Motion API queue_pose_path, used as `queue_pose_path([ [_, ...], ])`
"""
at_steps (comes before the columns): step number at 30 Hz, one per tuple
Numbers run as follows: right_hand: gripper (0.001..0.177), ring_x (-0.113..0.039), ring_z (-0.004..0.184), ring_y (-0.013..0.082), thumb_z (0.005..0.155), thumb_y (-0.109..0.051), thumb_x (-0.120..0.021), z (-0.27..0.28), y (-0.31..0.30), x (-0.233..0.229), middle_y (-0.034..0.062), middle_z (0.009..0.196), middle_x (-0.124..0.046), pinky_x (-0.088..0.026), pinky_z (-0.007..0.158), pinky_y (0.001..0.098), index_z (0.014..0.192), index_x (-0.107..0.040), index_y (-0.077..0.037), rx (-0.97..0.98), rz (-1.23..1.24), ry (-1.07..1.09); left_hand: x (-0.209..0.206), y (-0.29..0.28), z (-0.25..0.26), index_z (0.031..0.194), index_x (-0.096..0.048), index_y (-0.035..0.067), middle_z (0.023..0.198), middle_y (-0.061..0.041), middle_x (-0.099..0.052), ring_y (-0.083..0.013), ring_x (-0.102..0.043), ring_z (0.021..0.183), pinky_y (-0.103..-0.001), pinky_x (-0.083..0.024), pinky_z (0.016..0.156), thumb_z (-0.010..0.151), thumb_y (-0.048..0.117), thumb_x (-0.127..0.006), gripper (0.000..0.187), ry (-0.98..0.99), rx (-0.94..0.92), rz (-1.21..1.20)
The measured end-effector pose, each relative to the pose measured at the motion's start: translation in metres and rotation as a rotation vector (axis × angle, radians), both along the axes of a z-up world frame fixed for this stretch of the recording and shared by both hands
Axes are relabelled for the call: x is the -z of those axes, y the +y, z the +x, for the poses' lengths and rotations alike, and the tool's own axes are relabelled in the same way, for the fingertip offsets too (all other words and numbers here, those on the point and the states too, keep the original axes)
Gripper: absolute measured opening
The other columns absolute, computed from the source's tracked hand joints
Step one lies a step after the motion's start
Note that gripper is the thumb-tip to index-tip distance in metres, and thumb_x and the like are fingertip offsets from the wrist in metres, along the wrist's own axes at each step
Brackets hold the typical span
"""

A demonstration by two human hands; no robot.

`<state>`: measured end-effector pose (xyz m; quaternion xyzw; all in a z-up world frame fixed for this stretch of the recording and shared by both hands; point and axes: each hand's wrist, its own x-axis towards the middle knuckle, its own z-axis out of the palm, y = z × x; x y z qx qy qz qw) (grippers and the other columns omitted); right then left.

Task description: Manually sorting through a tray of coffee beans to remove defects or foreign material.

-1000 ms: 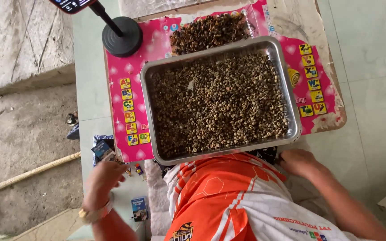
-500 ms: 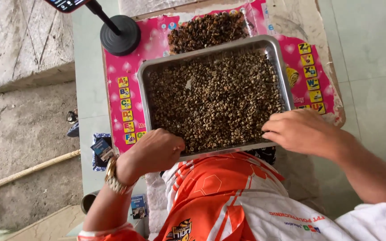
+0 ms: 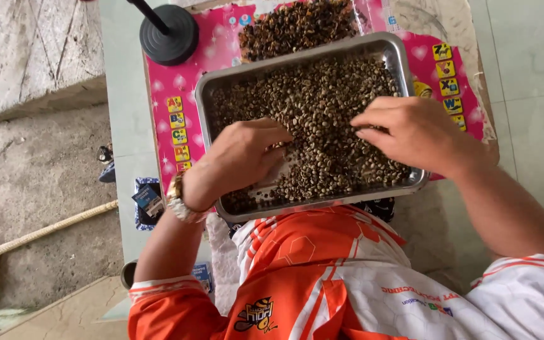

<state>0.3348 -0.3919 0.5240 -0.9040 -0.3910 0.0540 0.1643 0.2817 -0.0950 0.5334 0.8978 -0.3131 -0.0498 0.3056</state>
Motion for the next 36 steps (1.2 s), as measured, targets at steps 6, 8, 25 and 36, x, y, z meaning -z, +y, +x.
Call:
queue_pose_path([
  [6, 0.015, -0.07, 0.07, 0.017, 0.089, -0.018, -0.071, 0.001, -0.003, 0.02, 0.0007, 0.094, -0.076, -0.056, 0.063, 0.028, 0.102, -0.078, -0.014, 0.024, -0.045, 0.006, 0.034, 0.01, -0.026, 0.082, -0.076, 0.016, 0.076, -0.001, -0.075, -0.0189, -0.068, 0.06, -0.034, -0.055, 0.055, 0.094, 0.02, -0.064, 0.017, 0.18, -0.131, 0.28],
  [8, 0.014, -0.071, 0.075, 0.014, 0.096, -0.023, -0.07, 0.004, 0.008, 0.026, 0.0026, 0.095, -0.076, -0.056, 0.066, 0.0237, 0.107, -0.077, -0.018, 0.028, -0.129, -0.011, 0.043, 0.007, -0.024, 0.089, -0.078, 0.021, 0.085, -0.004, -0.077, -0.0308, -0.076, 0.076, -0.046, -0.061, 0.073, 0.088, 0.028, -0.067, 0.013, 0.294, -0.206, 0.431],
  [25, 0.013, -0.066, 0.06, 0.0151, 0.097, -0.019, -0.07, 0.002, 0.009, 0.019, 0.0043, 0.084, -0.073, -0.056, 0.056, 0.0259, 0.105, -0.077, -0.012, 0.004, -0.065, -0.07, 0.044, -0.025, 0.003, 0.098, -0.077, 0.013, 0.089, -0.007, -0.075, -0.0245, -0.076, 0.073, -0.037, -0.065, 0.068, 0.099, 0.013, -0.062, 0.015, 0.132, -0.236, 0.203],
  [36, 0.01, -0.06, 0.054, 0.01, 0.099, -0.02, -0.064, 0.016, 0.048, 0.069, -0.0025, 0.076, -0.067, -0.054, 0.055, 0.0237, 0.099, -0.074, -0.018, -0.139, -0.296, -0.089, 0.072, 0.016, 0.002, 0.093, -0.063, -0.007, 0.078, -0.027, -0.072, -0.0279, -0.075, 0.059, -0.035, -0.065, 0.048, 0.089, -0.002, -0.064, 0.007, 0.956, -0.502, -1.233],
])
